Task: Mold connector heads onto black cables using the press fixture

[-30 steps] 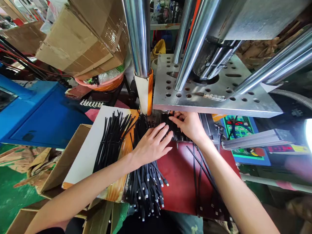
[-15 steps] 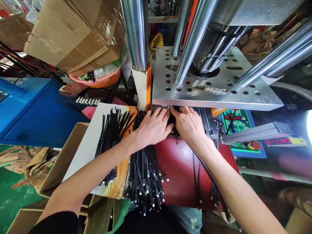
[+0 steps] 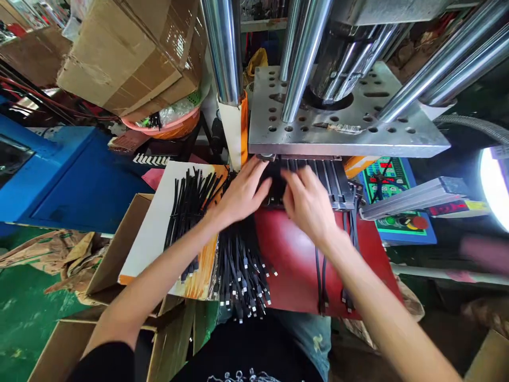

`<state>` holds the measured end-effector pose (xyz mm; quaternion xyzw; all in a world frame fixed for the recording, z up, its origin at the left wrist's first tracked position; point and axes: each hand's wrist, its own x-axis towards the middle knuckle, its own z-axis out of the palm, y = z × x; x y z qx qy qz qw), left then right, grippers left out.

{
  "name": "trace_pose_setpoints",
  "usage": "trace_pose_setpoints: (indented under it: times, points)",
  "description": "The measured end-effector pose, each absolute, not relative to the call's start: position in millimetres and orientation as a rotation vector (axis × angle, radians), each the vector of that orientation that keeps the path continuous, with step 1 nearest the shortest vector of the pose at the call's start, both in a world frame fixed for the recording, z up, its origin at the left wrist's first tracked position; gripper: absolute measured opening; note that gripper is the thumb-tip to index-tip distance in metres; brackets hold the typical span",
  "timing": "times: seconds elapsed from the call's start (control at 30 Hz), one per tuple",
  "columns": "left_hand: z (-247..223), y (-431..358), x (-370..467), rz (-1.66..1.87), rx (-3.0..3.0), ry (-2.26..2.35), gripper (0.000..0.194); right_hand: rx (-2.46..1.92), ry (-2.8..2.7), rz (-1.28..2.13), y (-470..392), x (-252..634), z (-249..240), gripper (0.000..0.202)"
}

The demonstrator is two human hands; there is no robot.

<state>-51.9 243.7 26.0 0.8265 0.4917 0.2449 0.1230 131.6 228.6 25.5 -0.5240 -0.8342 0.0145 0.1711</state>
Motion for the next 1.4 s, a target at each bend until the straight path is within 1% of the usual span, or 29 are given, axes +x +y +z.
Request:
trace_pose_setpoints:
  times: [0.07, 0.1, 0.17, 0.2, 0.23, 0.3, 0.33, 0.37, 0.43, 0.47, 0.5, 0.53, 0.57, 0.63, 0.67, 0.7, 0.8, 0.9, 0.97, 1.03, 1.17, 1.23, 1.3, 1.4]
  points:
    - [31.6, 180.7, -69.8, 0.880, 2.178, 1.342, 0.043, -1.409, -2.309, 0.114, 156.7, 136.3, 5.7, 0.028]
    - [35.5, 144.2, -78.5, 0.851, 2.035, 1.302, 0.038, -1.436, -2.324, 0.187, 121.8, 136.7, -7.3, 0.022]
    - [42.4, 71.0, -90.6, 0.593, 1.733, 1.237, 0.029, -1.532, -2.366, 0.326, 66.1, 134.1, -32.9, 0.009]
    - [43.9, 38.0, -92.4, 0.483, 1.585, 1.216, 0.030, -1.579, -2.364, 0.385, 47.5, 132.4, -42.5, 0.007]
    - [43.1, 9.2, -90.6, 0.409, 1.417, 1.230, 0.036, -1.613, -2.347, 0.448, 34.7, 131.9, -48.4, 0.009]
    - [33.6, -32.8, -75.6, 0.401, 1.112, 1.252, 0.060, -1.623, -2.268, 0.618, 20.9, 137.9, -48.0, 0.013]
    - [25.5, -45.1, -62.8, 0.441, 0.960, 1.187, 0.073, -1.606, -2.220, 0.738, 16.6, 145.5, -42.5, 0.012]
    - [16.3, -51.8, -47.6, 0.527, 0.793, 1.115, 0.079, -1.572, -2.186, 0.891, 12.2, 156.1, -34.9, 0.012]
    - [-1.9, -50.6, -14.8, 0.772, 0.462, 1.056, 0.078, -1.505, -2.151, 1.188, 2.4, 183.8, -19.4, 0.010]
    - [-9.0, -44.8, 0.2, 0.908, 0.344, 1.069, 0.075, -1.530, -2.132, 1.247, -2.4, 199.2, -14.4, 0.009]
    - [-14.0, -37.2, 12.7, 1.001, 0.282, 1.084, 0.070, -1.621, -2.101, 1.188, -6.1, 214.4, -12.3, 0.009]
    - [-16.9, -29.1, 22.3, 1.065, 0.276, 1.107, 0.066, -1.758, -2.057, 1.021, -8.3, 228.6, -13.2, 0.015]
    - [-17.7, -21.6, 28.8, 1.101, 0.310, 1.127, 0.062, -1.904, -1.995, 0.781, -8.6, 241.1, -16.9, 0.023]
    - [-15.5, -10.9, 34.4, 1.081, 0.448, 1.146, 0.061, -2.092, -1.899, 0.331, -4.7, 259.2, -28.5, 0.038]
    - [-13.5, -7.9, 35.1, 1.036, 0.525, 1.141, 0.063, -2.114, -1.900, 0.206, -1.7, 264.6, -34.5, 0.041]
    - [-11.8, -6.1, 35.3, 0.978, 0.594, 1.127, 0.066, -2.102, -1.926, 0.155, 1.2, 267.9, -39.5, 0.042]
    - [-10.6, -4.5, 37.5, 0.816, 0.738, 1.087, 0.074, -2.019, -1.961, 0.174, 5.7, 269.6, -47.2, 0.042]
    - [-14.8, -3.4, 43.0, 0.780, 0.776, 1.091, 0.077, -2.029, -1.956, 0.175, 3.9, 268.9, -47.1, 0.046]
    - [-17.5, -1.9, 46.8, 0.783, 0.761, 1.087, 0.076, -2.013, -1.939, 0.208, 1.8, 269.4, -44.5, 0.049]
    - [-18.8, 0.3, 50.7, 0.787, 0.690, 1.058, 0.075, -1.942, -1.870, 0.315, -0.5, 268.4, -39.2, 0.049]
    - [-17.1, 6.5, 62.6, 0.838, 0.365, 0.978, 0.077, -1.817, -1.653, 0.472, -4.6, 252.2, -21.9, 0.039]
    - [-14.7, 9.8, 69.5, 0.911, 0.240, 0.956, 0.074, -1.777, -1.566, 0.526, -6.6, 237.3, -13.7, 0.036]
    - [-11.4, 12.9, 74.0, 0.979, 0.188, 0.937, 0.069, -1.729, -1.504, 0.677, -9.6, 222.6, -7.9, 0.035]
    - [-4.2, 14.9, 71.4, 1.006, 0.172, 0.903, 0.063, -1.639, -1.467, 1.043, -16.3, 210.9, -3.0, 0.038]
